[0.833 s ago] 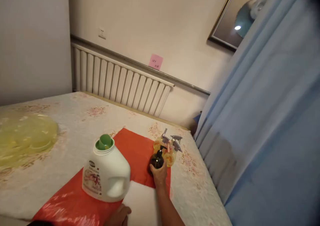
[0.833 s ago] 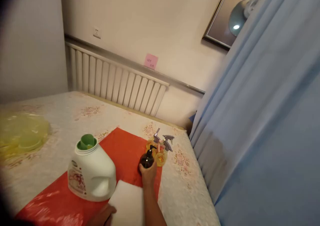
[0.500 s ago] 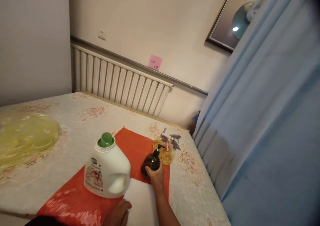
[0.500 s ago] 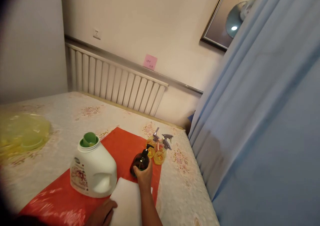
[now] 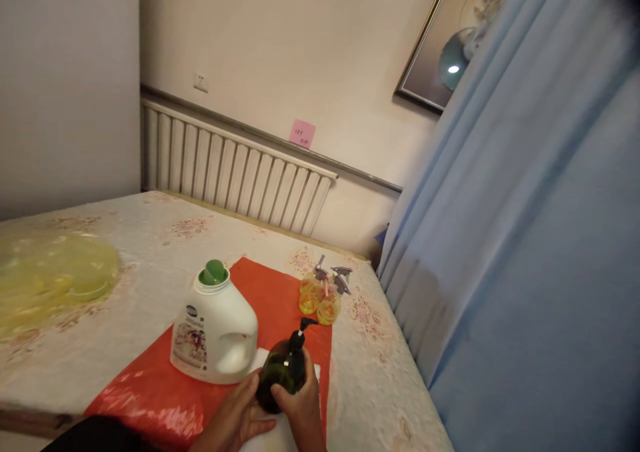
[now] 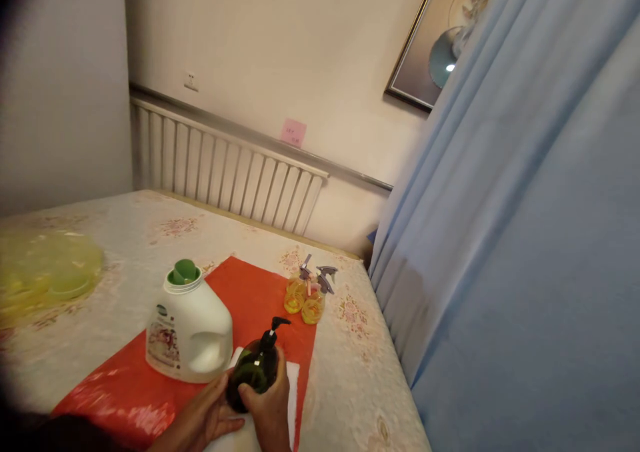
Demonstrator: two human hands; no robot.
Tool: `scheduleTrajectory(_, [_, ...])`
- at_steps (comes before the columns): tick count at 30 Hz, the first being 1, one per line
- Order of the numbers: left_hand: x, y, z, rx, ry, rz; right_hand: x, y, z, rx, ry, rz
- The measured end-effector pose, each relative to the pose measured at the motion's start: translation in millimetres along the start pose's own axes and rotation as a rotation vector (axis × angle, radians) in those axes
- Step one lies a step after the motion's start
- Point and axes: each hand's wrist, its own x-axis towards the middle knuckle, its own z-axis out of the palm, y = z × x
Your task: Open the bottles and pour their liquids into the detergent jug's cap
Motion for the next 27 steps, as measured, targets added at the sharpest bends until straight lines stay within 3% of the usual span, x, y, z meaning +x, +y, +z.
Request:
scheduleTrajectory(11, [-41,13,28.7,-0.148,-0.195,0.018,-32,-18,-11,0.173,-0.061,-0.024])
scheduleTrajectory(13, [-41,13,29.2,-0.091,-0.176,0.015,-34,-17,-13,0.126,-0.024,-0.028])
scheduleTrajectory(16, [-36,18,23.2,0.161,-0.057,0.025,-34,-20,-18,0.105,0.006,-0.030])
scheduleTrajectory(18, [-33,29,20.0,0.357,0.013,0.113,-34,-25,-20,0.152,-0.008,-0.031])
scheduleTrajectory(22, [-39,67,32.3,0.499,-0.027,0.419,-37,-39,-23,0.257,-0.095,-0.036])
scheduleTrajectory(24, [-49,87,47.3,0.503,-0.122,0.494,-41,-47,-22,0.286,-0.151,-0.041])
scheduleTrajectory(27, [-62,108,70.2,0.529,-0.303,0.425,-46,-61,-20,0.292,-0.215,-0.035])
